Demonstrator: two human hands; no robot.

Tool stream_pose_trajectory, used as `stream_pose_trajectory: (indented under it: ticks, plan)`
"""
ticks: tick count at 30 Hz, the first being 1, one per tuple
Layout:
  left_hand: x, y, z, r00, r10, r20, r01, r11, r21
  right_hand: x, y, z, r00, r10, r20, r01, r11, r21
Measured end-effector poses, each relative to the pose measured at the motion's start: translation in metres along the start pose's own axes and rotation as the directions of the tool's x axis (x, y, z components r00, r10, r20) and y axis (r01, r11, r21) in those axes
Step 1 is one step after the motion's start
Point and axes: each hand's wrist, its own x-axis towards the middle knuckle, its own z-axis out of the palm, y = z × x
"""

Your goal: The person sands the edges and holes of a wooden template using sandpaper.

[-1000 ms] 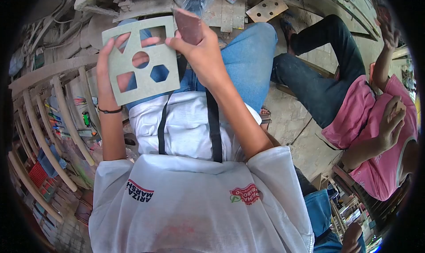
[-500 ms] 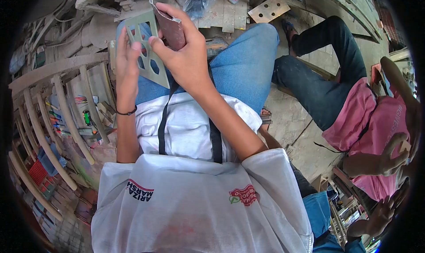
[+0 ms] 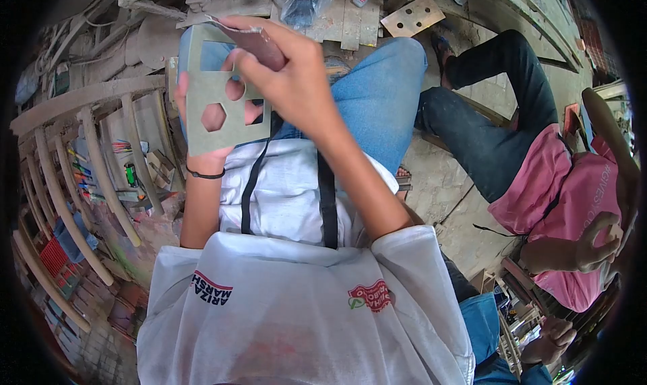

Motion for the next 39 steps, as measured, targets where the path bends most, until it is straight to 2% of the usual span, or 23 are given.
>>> stream_pose_trajectory:
  ticks: [1, 2, 3, 5, 6, 9, 12, 14, 16, 19, 20, 22, 23, 24, 25, 26, 27, 31, 33, 34, 36, 38, 39]
  plan:
    - [0.004, -0.003, 0.015, 0.99, -0.002, -0.138, 0.006, 1.0, 0.023, 0.004, 0.005, -0.008, 0.982, -0.186, 0.019, 0.185, 0.957, -0.224]
    - [0.007, -0.003, 0.024, 0.962, 0.0, -0.275, 0.013, 0.999, 0.044, 0.005, 0.007, -0.018, 0.983, -0.184, 0.022, 0.184, 0.957, -0.224]
    - [0.008, -0.002, 0.027, 0.928, 0.008, -0.372, 0.061, 0.983, 0.173, 0.006, 0.005, -0.028, 0.96, -0.232, 0.154, 0.274, 0.888, -0.369]
    - [0.007, 0.003, 0.027, 0.931, -0.048, -0.363, 0.094, 0.99, 0.11, 0.011, -0.004, -0.04, 0.896, -0.256, 0.363, 0.419, 0.756, -0.503]
    - [0.009, 0.004, 0.029, 0.932, -0.081, -0.353, 0.115, 0.99, 0.076, 0.016, -0.004, -0.043, 0.897, -0.253, 0.362, 0.418, 0.753, -0.508]
    - [0.015, 0.006, 0.036, 0.927, -0.232, -0.295, 0.282, 0.949, 0.138, 0.029, -0.012, -0.053, 0.739, -0.246, 0.627, 0.663, 0.433, -0.611]
    - [0.014, 0.011, 0.044, 0.917, -0.177, -0.357, 0.277, 0.927, 0.254, 0.03, -0.014, -0.051, 0.698, -0.265, 0.666, 0.71, 0.381, -0.593]
    - [0.007, 0.016, 0.038, 0.922, -0.132, -0.365, 0.205, 0.964, 0.169, 0.022, -0.012, -0.044, 0.712, -0.256, 0.654, 0.691, 0.422, -0.587]
    - [0.009, 0.016, 0.036, 0.925, -0.093, -0.368, 0.131, 0.988, 0.081, 0.015, -0.008, -0.035, 0.788, -0.241, 0.566, 0.583, 0.586, -0.562]
    - [0.01, 0.014, 0.025, 0.894, 0.048, -0.446, 0.092, 0.954, 0.287, -0.003, 0.005, -0.02, 0.863, -0.234, 0.447, 0.455, 0.744, -0.49]
    - [0.008, 0.019, 0.005, 0.971, -0.057, -0.232, 0.09, 0.986, 0.138, -0.009, 0.009, -0.014, 0.906, -0.207, 0.369, 0.363, 0.83, -0.425]
    - [0.016, 0.013, 0.012, 0.991, -0.137, 0.007, 0.137, 0.99, -0.014, -0.013, 0.012, -0.008, 0.9, -0.322, 0.294, 0.409, 0.855, -0.319]
    - [0.015, 0.003, 0.019, 0.975, -0.008, -0.222, 0.093, 0.923, 0.374, -0.02, 0.008, -0.007, 0.962, -0.143, 0.235, 0.194, 0.958, -0.209]
    - [0.017, 0.001, 0.021, 0.951, 0.093, -0.295, 0.092, 0.827, 0.555, -0.024, 0.004, -0.005, 0.979, 0.046, 0.199, -0.03, 0.996, -0.083]
    - [0.02, -0.001, 0.024, 0.911, 0.192, -0.364, 0.135, 0.696, 0.705, -0.026, 0.002, -0.006, 0.98, 0.042, 0.193, -0.027, 0.996, -0.082]
    - [0.02, 0.001, 0.015, 0.938, 0.171, -0.301, 0.144, 0.6, 0.787, -0.028, 0.0, -0.007, 0.968, 0.174, 0.182, -0.182, 0.983, 0.029]
    - [0.02, 0.002, 0.008, 0.96, 0.139, -0.242, 0.144, 0.495, 0.857, -0.031, -0.001, -0.007, 0.935, 0.303, 0.184, -0.331, 0.933, 0.141]
    - [0.021, -0.006, -0.004, 0.976, 0.176, -0.129, 0.062, 0.342, 0.938, -0.035, -0.024, -0.007, 0.915, 0.364, 0.175, -0.403, 0.853, 0.332]
    - [0.018, -0.012, 0.004, 0.977, 0.196, -0.08, 0.015, 0.311, 0.95, -0.038, -0.035, -0.011, 0.808, 0.517, 0.283, -0.571, 0.568, 0.593]
    - [0.017, -0.014, 0.011, 0.975, 0.218, -0.029, -0.034, 0.281, 0.959, -0.04, -0.037, -0.013, 0.809, 0.516, 0.28, -0.568, 0.566, 0.598]
    - [0.019, -0.016, 0.022, 0.97, 0.236, -0.067, -0.003, 0.284, 0.959, -0.042, -0.04, -0.015, 0.762, 0.486, 0.428, -0.592, 0.254, 0.765]
    - [0.02, -0.012, 0.028, 0.977, 0.211, -0.002, -0.022, 0.109, 0.994, -0.045, -0.043, -0.015, 0.76, 0.472, 0.447, -0.582, 0.188, 0.791]
    - [0.021, -0.007, 0.029, 0.977, 0.213, -0.001, -0.023, 0.109, 0.994, -0.047, -0.045, -0.02, 0.754, 0.456, 0.472, -0.564, 0.082, 0.822]
